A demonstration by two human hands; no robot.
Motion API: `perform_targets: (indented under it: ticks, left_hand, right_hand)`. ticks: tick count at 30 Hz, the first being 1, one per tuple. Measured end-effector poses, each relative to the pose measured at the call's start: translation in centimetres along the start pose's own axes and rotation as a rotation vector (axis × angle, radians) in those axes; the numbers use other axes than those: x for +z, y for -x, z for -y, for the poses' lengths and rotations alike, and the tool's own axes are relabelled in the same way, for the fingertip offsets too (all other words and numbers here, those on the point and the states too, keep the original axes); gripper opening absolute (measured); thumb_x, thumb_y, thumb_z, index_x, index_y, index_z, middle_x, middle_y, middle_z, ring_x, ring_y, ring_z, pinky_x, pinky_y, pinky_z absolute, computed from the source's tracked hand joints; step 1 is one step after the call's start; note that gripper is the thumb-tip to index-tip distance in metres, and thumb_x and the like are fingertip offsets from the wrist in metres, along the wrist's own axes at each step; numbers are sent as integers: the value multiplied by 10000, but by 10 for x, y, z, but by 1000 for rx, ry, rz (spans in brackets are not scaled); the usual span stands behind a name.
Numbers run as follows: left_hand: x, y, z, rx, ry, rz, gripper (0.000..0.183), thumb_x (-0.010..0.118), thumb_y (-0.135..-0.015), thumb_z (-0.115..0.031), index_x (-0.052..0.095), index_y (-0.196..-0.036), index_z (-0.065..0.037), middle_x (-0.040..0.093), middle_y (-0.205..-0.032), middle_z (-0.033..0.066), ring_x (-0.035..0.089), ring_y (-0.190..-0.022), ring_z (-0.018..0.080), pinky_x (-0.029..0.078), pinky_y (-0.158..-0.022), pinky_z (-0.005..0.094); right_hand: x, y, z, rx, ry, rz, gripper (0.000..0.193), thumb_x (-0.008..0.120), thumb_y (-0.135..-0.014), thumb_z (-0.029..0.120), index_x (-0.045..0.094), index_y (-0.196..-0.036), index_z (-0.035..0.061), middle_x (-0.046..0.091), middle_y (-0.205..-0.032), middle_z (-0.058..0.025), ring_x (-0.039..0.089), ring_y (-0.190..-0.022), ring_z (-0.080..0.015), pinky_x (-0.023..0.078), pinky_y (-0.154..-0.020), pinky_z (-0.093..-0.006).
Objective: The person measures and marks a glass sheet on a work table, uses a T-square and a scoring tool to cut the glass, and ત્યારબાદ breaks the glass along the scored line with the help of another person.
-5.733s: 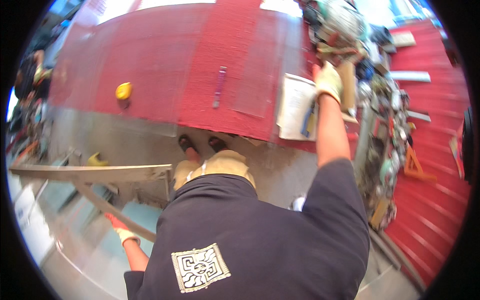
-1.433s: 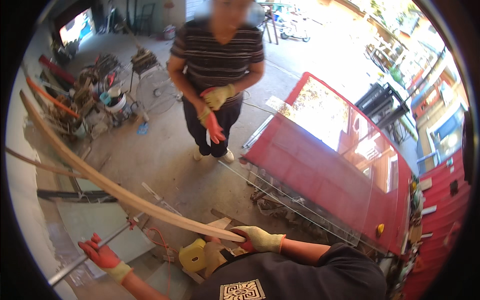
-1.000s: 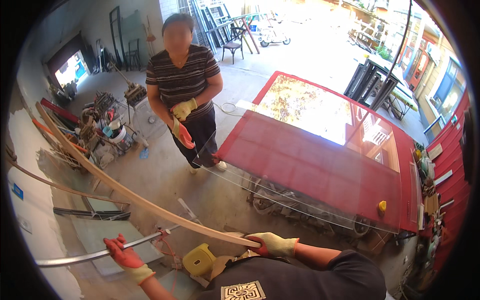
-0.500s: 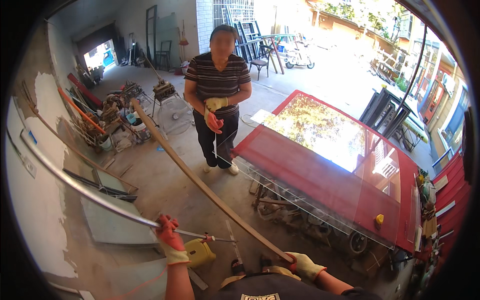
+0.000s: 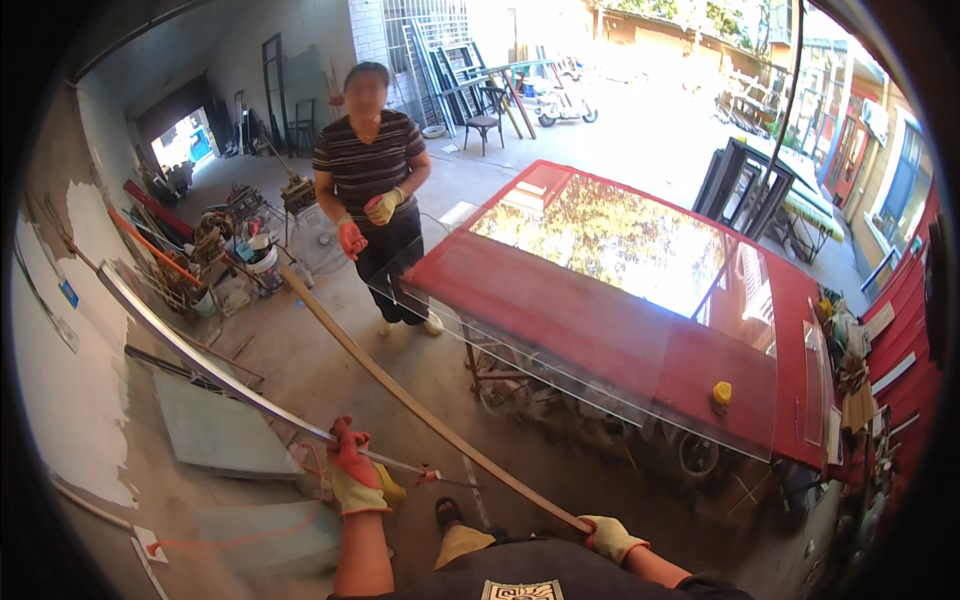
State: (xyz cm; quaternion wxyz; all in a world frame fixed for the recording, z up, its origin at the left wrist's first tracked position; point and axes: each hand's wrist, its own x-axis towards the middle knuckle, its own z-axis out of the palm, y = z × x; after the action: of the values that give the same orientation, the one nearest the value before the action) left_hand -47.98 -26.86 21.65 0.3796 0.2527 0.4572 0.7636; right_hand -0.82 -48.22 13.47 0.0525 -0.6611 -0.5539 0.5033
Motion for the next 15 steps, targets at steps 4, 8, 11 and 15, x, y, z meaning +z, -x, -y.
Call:
perform_targets:
  ticks: [4,8,11,15]
  left_hand:
    - [29,61,-3,11,-50,41,140,600,-901,-94,609,-1022,-24,594,-1045,56,507,-773,125,456,-797,302]
    - [25,96,27,36,91,192,164,605,-863,-78,601,-1001,10,540,-1014,53,519,-757,133,464,-759,305]
    - [47,120,30,17,89,205,335,513,-752,15,575,-1078,55,498,-956,11,457,-724,94,406,-678,216]
    - [49,149,27,-74,73,205,333,500,-808,73,587,-1128,52,547,-1072,23,478,-740,99,394,-660,193]
  right_hand:
    - [-2,23,-68,18,41,36,406,755,-831,296,691,-1214,177,746,-1006,-114,706,-942,-333,550,-831,-383]
    - [13,27,-160,6,13,26,410,798,-812,323,707,-1175,156,752,-1002,-103,711,-914,-309,553,-820,-390]
    - [11,33,-196,42,4,34,385,758,-840,232,709,-1201,109,755,-1041,-119,718,-964,-290,553,-861,-374]
    - [17,58,-218,102,89,-40,379,648,-904,193,703,-1274,134,737,-1173,-159,678,-1101,-374,535,-930,-426]
